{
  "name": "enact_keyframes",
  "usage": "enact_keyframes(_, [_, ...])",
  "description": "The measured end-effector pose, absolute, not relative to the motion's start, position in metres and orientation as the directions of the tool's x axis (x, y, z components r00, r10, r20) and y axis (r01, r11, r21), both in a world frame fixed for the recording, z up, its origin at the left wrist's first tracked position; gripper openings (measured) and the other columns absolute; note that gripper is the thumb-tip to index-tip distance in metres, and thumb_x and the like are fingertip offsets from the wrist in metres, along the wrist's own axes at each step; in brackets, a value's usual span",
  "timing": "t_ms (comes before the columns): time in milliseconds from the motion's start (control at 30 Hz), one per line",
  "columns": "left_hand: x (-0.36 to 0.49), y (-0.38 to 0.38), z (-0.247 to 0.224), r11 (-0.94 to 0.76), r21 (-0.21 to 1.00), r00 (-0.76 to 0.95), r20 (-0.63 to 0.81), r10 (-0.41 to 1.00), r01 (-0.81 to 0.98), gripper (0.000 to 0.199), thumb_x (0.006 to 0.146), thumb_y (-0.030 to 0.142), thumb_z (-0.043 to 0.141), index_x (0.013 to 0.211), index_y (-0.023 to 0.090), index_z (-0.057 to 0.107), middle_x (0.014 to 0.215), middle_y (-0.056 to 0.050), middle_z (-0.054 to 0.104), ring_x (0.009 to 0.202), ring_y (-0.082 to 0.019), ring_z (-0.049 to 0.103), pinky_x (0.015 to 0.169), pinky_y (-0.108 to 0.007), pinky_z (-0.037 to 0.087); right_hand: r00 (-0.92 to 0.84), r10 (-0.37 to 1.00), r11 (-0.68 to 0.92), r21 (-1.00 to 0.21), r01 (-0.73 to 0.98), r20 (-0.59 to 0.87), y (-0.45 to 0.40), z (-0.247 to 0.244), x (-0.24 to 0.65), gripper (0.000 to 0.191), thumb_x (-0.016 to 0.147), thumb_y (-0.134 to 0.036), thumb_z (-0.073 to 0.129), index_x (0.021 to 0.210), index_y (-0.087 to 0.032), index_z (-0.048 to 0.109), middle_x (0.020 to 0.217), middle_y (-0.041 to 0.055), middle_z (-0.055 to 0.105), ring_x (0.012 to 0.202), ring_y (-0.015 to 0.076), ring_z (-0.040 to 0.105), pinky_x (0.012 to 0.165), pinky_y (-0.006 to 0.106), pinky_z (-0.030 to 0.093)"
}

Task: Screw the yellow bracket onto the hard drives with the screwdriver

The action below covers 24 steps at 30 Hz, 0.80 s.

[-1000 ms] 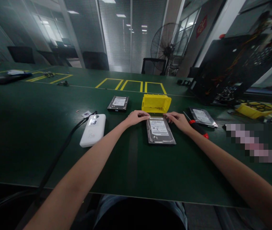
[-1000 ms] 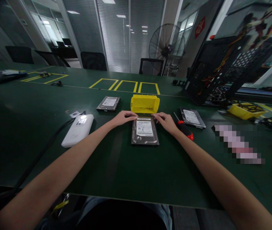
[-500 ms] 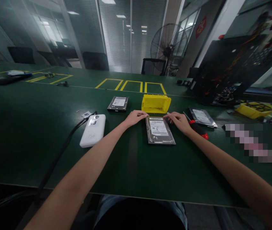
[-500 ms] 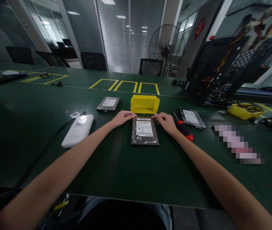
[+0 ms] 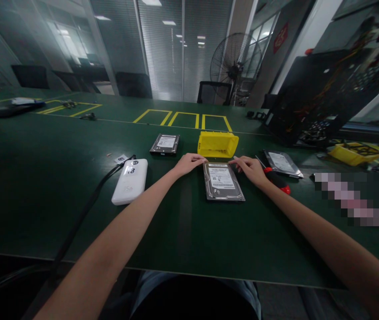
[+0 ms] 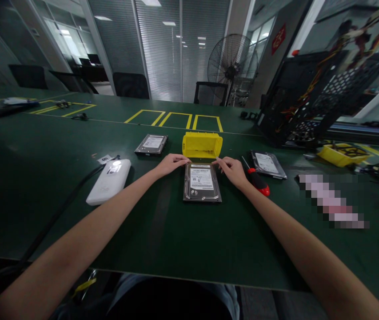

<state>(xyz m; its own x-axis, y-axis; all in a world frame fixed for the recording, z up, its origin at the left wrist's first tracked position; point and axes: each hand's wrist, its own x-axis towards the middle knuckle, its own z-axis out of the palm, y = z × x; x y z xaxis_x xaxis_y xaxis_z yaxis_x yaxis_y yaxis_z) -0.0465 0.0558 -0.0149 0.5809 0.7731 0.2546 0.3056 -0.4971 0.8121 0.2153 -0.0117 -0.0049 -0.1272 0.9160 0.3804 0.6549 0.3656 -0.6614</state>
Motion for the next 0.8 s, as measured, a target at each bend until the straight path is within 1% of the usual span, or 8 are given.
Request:
enact_keyframes(267, [-0.0451,0.0567,-0.0159,-0.494,0.819,0.581,0.258,0.772,0.292,0.028,0.083,0.034,0.051,0.097,0.016,0.066,0.102,-0.006,0.068,0.095,-0.016,0.061,0.088,-0.031,0.045,-0.13,0.913,0.364,-0.628,0.688,0.387,-0.0102,-0.0056,0.2161,0.046,0.086,-0.05,0.039,0.093,-0.018,0.07,0.068,0.0025,0.053,0.058,0.0108,0.051,0.061,0.026,0.04])
enact_keyframes(633, [-0.0463,0.0559,-0.0148,-0.497,0.813,0.577,0.257,0.775,0.305,0.029,0.083,0.034,0.05,0.098,0.016,0.067,0.104,-0.007,0.067,0.095,-0.017,0.061,0.088,-0.032,0.045,-0.128,0.916,0.357,-0.631,0.689,0.379,-0.0104,-0.0048,0.2161,0.044,0.086,-0.049,0.041,0.092,-0.017,0.071,0.069,0.0027,0.053,0.058,0.0105,0.051,0.06,0.026,0.039])
enact_keyframes(800, [-0.0463,0.0542,-0.0131,-0.497,0.807,0.582,0.247,0.775,0.32,0.029,0.084,0.034,0.049,0.099,0.017,0.067,0.103,-0.006,0.067,0.094,-0.017,0.061,0.087,-0.033,0.045,-0.127,0.916,0.359,-0.635,0.684,0.381,-0.0104,-0.0037,0.2167,0.043,0.086,-0.048,0.042,0.092,-0.018,0.071,0.067,0.0021,0.052,0.059,0.0108,0.051,0.061,0.026,0.039])
